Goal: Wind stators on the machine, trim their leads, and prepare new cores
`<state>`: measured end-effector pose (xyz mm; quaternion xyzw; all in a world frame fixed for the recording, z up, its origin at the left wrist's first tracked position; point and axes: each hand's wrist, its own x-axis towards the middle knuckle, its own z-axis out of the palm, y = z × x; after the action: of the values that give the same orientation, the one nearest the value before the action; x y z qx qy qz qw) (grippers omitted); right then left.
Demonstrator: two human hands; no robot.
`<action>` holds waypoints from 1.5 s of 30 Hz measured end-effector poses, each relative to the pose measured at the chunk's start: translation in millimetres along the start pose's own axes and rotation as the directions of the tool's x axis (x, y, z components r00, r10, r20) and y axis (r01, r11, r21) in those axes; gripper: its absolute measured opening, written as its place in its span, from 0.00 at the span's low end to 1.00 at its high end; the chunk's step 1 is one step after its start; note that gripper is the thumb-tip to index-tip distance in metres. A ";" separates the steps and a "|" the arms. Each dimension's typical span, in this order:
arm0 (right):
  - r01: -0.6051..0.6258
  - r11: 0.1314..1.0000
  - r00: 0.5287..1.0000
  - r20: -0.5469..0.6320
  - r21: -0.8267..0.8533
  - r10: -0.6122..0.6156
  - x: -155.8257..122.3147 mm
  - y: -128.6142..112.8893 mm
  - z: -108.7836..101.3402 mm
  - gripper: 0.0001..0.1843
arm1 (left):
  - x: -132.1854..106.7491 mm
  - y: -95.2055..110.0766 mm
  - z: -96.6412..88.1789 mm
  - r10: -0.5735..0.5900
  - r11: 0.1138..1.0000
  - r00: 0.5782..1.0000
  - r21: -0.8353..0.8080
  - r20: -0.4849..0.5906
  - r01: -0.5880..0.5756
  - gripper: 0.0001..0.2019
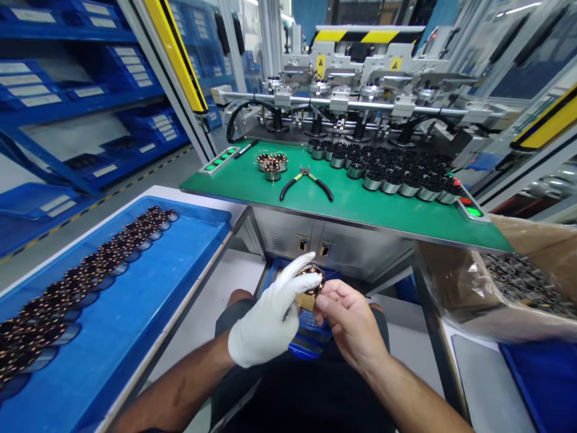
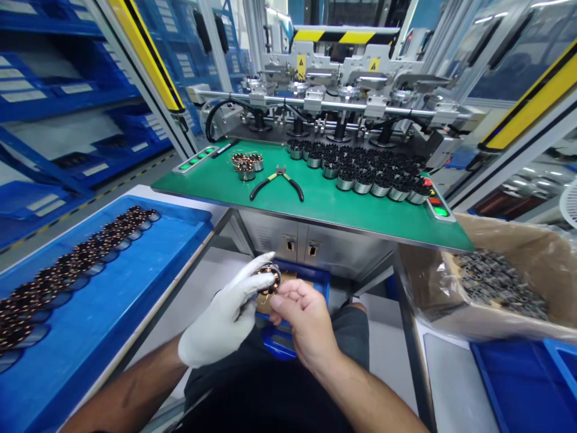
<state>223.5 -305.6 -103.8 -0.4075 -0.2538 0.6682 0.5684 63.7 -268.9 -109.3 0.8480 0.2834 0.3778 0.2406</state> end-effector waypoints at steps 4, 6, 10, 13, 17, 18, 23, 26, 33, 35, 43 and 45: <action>0.033 0.997 0.997 -0.063 -0.068 -0.038 1.0 3.5 0.9 0.14 | -2.6 2.1 1.8 -0.002 0.999 1.000 0.038 -0.001 0.002 0.39; 0.054 0.997 0.995 -0.076 -0.059 -0.058 1.3 4.1 2.0 0.14 | -2.7 4.0 3.7 -0.015 0.999 1.000 0.037 -0.021 0.015 0.38; 0.043 0.999 0.999 -0.026 -0.001 -0.043 0.9 1.0 0.4 0.14 | 0.7 4.8 6.0 -0.090 0.995 0.993 0.042 -0.078 0.093 0.29; -0.103 0.995 0.993 0.059 -0.004 0.103 -1.7 -3.9 -4.8 0.12 | 5.6 0.5 3.9 -0.112 0.993 0.978 0.006 -0.175 0.115 0.16; -0.276 0.950 0.944 0.148 -0.148 0.297 -8.8 -11.7 -12.3 0.10 | 10.6 -6.7 -3.5 -0.110 0.994 0.973 -0.037 -0.203 0.104 0.11; -0.269 0.945 0.943 0.152 -0.184 0.298 -10.9 -13.7 -13.6 0.09 | 11.3 -7.6 -5.3 -0.120 0.992 0.974 -0.058 -0.192 0.110 0.11; -0.161 0.936 0.955 0.189 -0.313 0.228 -21.0 -21.4 -17.6 0.08 | 12.2 -5.1 -9.8 -0.317 0.905 0.941 -0.334 -0.122 0.262 0.13; -0.073 0.896 0.961 0.210 -0.439 0.182 -26.3 -16.3 -21.0 0.09 | 9.3 -3.2 -10.9 -0.386 0.738 0.923 -0.604 -0.010 0.302 0.17; 0.300 0.685 0.942 0.321 -0.664 -0.101 -21.9 18.8 -34.2 0.07 | 2.2 3.0 -3.1 -0.356 0.814 0.930 -0.519 -0.095 0.259 0.17; 0.513 0.479 0.853 0.359 -0.713 -0.379 -14.9 18.3 -38.0 0.10 | 1.0 4.7 0.4 -0.290 0.917 0.932 -0.340 -0.215 0.207 0.14; 0.739 0.330 0.626 0.415 -0.588 -0.661 -8.0 -4.7 -15.5 0.07 | -4.3 11.8 10.5 -0.316 0.949 0.911 -0.103 -0.266 0.299 0.33; 0.724 0.366 0.638 0.365 -0.585 -0.678 -9.4 -1.3 -11.1 0.07 | -0.9 17.2 10.2 -0.376 0.926 0.894 -0.139 -0.243 0.351 0.34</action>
<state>233.7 -315.7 -106.4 -0.4187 -0.6473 0.2292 0.5943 76.3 -283.9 -105.2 0.7098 0.4487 0.4488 0.3056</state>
